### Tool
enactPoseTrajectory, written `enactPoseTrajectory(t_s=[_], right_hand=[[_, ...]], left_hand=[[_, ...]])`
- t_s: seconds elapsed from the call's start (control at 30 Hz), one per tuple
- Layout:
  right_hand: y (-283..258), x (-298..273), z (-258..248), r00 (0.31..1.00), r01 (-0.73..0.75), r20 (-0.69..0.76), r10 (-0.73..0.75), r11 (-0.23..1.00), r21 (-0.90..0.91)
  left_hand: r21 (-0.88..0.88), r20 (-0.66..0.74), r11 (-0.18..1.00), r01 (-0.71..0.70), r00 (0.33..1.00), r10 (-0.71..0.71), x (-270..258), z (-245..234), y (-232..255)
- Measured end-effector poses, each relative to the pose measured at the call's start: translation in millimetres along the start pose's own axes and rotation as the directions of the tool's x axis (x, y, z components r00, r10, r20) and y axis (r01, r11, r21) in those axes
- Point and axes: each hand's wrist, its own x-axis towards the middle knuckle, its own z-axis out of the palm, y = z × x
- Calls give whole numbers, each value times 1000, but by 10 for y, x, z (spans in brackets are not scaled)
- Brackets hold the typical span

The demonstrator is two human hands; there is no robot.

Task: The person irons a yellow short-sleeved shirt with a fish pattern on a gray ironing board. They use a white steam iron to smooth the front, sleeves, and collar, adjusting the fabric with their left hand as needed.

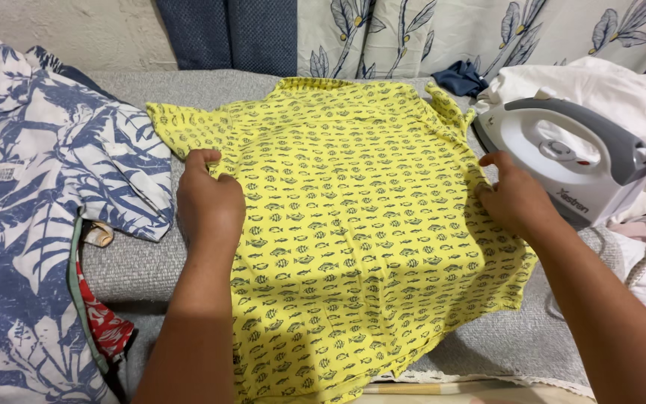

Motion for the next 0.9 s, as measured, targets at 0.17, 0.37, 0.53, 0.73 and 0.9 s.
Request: enactPoseTrajectory(t_s=[0.17, 0.37, 0.53, 0.73, 0.9], right_hand=[[56, 28, -190, 976, -172, 198, 90, 877, 448], [412, -96, -449, 980, -177, 195, 30, 567, 804], [535, -453, -524, 925, -317, 370, 90, 718, 620], [217, -694, -534, 909, -89, 407, 93, 996, -29], [-274, -408, -503, 988, 103, 130, -82, 982, -161]], left_hand=[[-49, -3, 997, -51, 999, 51, -32, -76, 38], [-240, 105, 969, 58, 994, -33, 12, -419, -100], [69, 227, 986, 152, 960, -164, -221, -881, -34], [694, 299, 691, -202, 954, -22, -309, -882, 65], [532, 433, 718, -449, 873, 226, -300, -245, 275]])
